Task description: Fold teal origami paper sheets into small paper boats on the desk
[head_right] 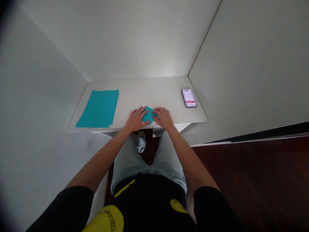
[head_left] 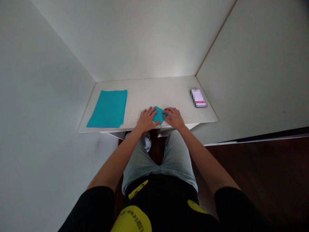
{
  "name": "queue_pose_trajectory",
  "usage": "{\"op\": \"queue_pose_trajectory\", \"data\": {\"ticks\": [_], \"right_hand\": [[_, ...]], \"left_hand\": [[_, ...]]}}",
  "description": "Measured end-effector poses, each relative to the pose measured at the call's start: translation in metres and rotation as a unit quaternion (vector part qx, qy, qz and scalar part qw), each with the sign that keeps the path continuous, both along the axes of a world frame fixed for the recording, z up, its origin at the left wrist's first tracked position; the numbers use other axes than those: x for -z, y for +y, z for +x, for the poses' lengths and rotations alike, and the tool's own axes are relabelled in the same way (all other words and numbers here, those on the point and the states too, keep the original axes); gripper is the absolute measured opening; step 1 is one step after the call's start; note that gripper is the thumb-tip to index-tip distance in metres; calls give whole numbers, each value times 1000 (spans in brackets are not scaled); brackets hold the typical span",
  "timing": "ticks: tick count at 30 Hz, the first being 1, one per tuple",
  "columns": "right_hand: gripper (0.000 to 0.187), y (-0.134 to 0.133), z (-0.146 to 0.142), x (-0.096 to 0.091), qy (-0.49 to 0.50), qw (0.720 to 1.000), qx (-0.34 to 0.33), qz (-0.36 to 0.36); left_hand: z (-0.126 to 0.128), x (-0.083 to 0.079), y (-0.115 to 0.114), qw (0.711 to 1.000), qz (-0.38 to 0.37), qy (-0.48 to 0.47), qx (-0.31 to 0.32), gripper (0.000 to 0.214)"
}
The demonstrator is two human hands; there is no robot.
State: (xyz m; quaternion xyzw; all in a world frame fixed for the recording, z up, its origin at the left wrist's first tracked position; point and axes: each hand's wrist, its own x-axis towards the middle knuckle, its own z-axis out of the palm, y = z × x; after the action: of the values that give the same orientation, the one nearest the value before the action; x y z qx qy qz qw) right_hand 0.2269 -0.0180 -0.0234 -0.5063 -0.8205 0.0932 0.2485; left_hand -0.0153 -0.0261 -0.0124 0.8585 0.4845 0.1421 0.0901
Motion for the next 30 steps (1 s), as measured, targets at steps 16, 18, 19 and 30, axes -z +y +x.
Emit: {"op": "queue_pose_trajectory", "data": {"ticks": [16,18,19,30], "right_hand": [[58,32,-49,8,-67,997,-36,-25],[59,33,-47,9,-75,996,-45,-29],[60,33,-45,10,-81,995,-50,-30],[61,11,10,16,-89,996,-23,-11]], "left_hand": [[2,5,2,1000,7,21,-13,101],[3,5,3,1000,8,26,-12,101],[3,5,3,1000,7,28,-11,102],[2,7,6,999,-3,32,-10,81]]}}
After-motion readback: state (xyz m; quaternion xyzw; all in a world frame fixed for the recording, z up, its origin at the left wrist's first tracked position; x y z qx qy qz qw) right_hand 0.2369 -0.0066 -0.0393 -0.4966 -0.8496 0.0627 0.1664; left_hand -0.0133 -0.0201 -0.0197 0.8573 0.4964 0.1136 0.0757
